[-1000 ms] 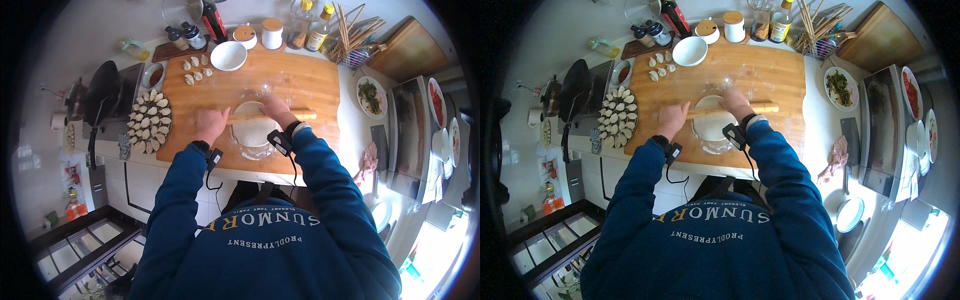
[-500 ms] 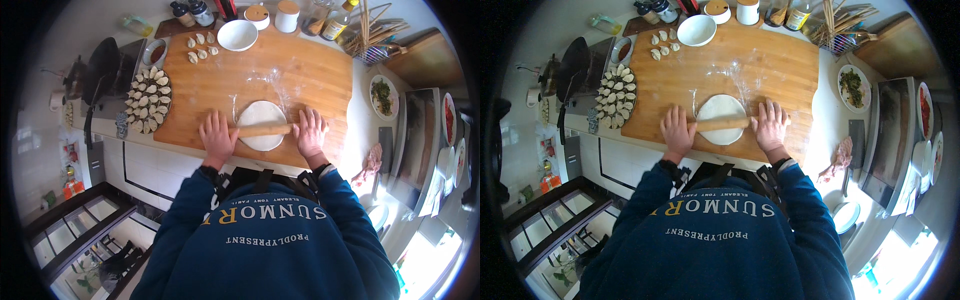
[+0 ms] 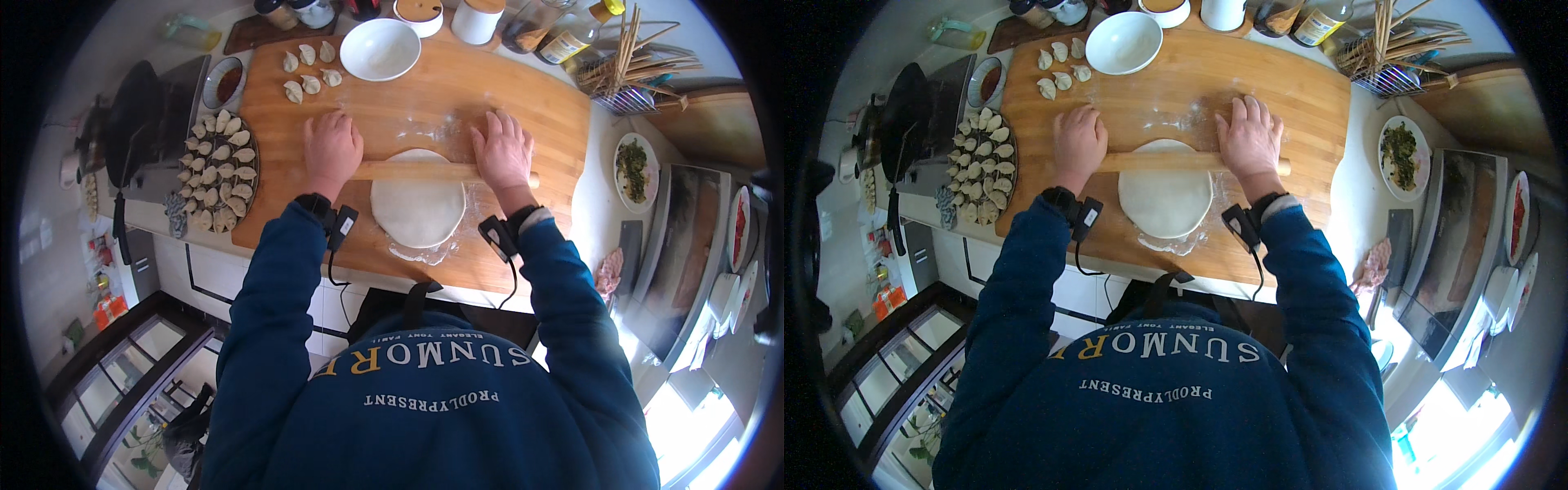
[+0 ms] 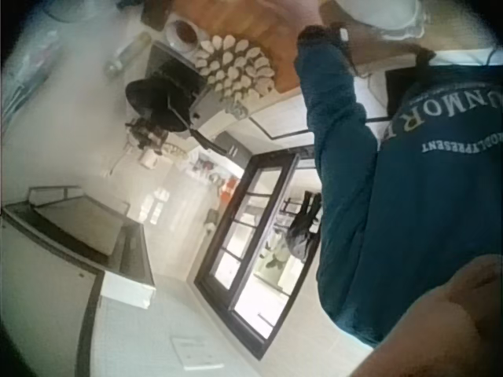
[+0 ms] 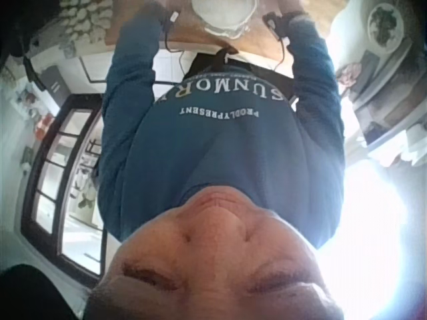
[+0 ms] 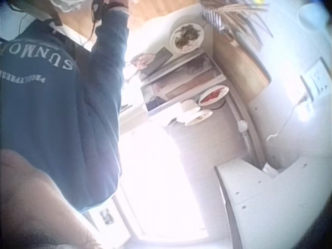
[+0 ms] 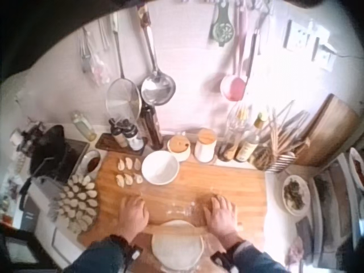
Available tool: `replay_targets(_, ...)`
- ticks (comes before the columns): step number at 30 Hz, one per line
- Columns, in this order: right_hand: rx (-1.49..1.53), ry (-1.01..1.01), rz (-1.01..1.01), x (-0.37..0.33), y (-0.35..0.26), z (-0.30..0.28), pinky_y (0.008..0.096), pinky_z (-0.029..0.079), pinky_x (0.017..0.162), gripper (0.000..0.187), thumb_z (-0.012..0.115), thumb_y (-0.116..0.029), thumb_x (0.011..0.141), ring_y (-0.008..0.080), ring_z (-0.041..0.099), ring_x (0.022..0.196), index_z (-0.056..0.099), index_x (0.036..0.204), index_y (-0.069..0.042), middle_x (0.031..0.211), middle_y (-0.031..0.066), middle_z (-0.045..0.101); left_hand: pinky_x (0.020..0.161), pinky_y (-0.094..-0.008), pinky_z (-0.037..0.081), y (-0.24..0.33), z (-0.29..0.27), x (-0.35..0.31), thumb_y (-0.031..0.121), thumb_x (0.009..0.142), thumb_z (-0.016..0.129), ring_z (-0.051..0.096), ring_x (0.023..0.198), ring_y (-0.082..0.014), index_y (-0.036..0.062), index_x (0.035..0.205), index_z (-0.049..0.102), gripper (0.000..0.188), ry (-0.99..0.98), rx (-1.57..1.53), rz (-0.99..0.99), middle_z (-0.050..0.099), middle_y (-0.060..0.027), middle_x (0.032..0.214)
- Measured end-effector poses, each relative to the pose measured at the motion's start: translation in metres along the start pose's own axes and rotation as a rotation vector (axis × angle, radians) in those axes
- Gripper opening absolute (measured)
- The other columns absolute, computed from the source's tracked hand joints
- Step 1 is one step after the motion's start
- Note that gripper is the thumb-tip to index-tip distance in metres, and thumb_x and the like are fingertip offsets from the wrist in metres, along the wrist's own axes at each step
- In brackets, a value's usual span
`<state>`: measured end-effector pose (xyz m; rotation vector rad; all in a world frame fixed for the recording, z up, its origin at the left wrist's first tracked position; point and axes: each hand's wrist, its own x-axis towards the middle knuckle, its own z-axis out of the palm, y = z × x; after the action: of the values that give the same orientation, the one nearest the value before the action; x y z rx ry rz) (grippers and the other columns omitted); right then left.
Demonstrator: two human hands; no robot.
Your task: The person prepares dumpling wrappers by rolling dough balls into thin circles using a rolling pin on a wooden board. They handle dough, a rolling pin, and a bowl, and place finished wrappers on the board.
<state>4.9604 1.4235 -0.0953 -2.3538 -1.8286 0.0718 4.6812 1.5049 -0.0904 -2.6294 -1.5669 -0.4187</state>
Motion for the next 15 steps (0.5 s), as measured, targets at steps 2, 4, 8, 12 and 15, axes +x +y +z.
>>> replay_targets(2, 0.039, 0.093, -0.036, 0.018, 0.0, -0.001, 0.0478, 0.03, 0.103, 0.041, 0.051, -0.038, 0.092, 0.0271, 0.045, 0.123, 0.056, 0.119, -0.007, 0.126, 0.0103, 0.055, 0.08, -0.044, 0.041, -0.006, 0.007, 0.019, 0.016, 0.086, 0.052, 0.06, 0.081, -0.0285, 0.0057, 0.075, 0.058, 0.017, 0.072, 0.04, 0.036, 0.065, -0.0095, 0.083)
replay_targets(4, 0.027, 0.165, -0.115, 0.018, -0.002, -0.007, 0.0508, 0.03, 0.102, 0.037, 0.048, -0.038, 0.093, 0.0264, 0.048, 0.12, 0.058, 0.115, -0.009, 0.12, 0.0085, 0.058, 0.08, -0.0437, 0.041, -0.005, 0.007, 0.027, 0.021, 0.088, 0.05, 0.06, 0.079, -0.0286, 0.0059, 0.074, 0.061, 0.023, -0.003, 0.065, 0.07, 0.064, -0.01, 0.081)
replay_targets(8, 0.022, 0.157, -0.217, -0.047, -0.009, -0.02, 0.0524, 0.027, 0.104, 0.041, 0.051, -0.041, 0.09, 0.027, 0.045, 0.122, 0.057, 0.118, -0.011, 0.125, 0.01, 0.055, 0.095, -0.048, 0.036, 0.023, -0.021, -0.02, 0.027, 0.092, 0.048, 0.056, 0.107, -0.0277, 0.0065, 0.104, 0.062, 0.028, 0.051, 0.133, -0.081, 0.063, -0.0119, 0.111)
replay_targets(12, 0.029, 0.065, -0.177, -0.101, -0.018, -0.011, 0.0519, 0.024, 0.106, 0.05, 0.053, -0.043, 0.089, 0.0292, 0.039, 0.128, 0.053, 0.127, -0.011, 0.134, 0.0121, 0.048, 0.1, -0.0522, 0.03, 0.054, -0.051, -0.087, 0.034, 0.087, 0.055, 0.046, 0.121, -0.0302, 0.0022, 0.119, 0.056, 0.046, -0.012, 0.008, -0.065, 0.052, -0.0153, 0.129)
replay_targets(15, 0.047, 0.013, -0.069, -0.079, -0.025, 0.005, 0.0516, 0.023, 0.107, 0.053, 0.051, -0.044, 0.09, 0.0304, 0.036, 0.13, 0.05, 0.131, -0.011, 0.14, 0.0133, 0.042, 0.098, -0.0515, 0.031, 0.044, -0.043, -0.069, 0.035, 0.084, 0.058, 0.047, 0.117, -0.0304, 0.0022, 0.115, 0.057, 0.044, 0.018, -0.009, 0.015, 0.054, -0.0155, 0.124)
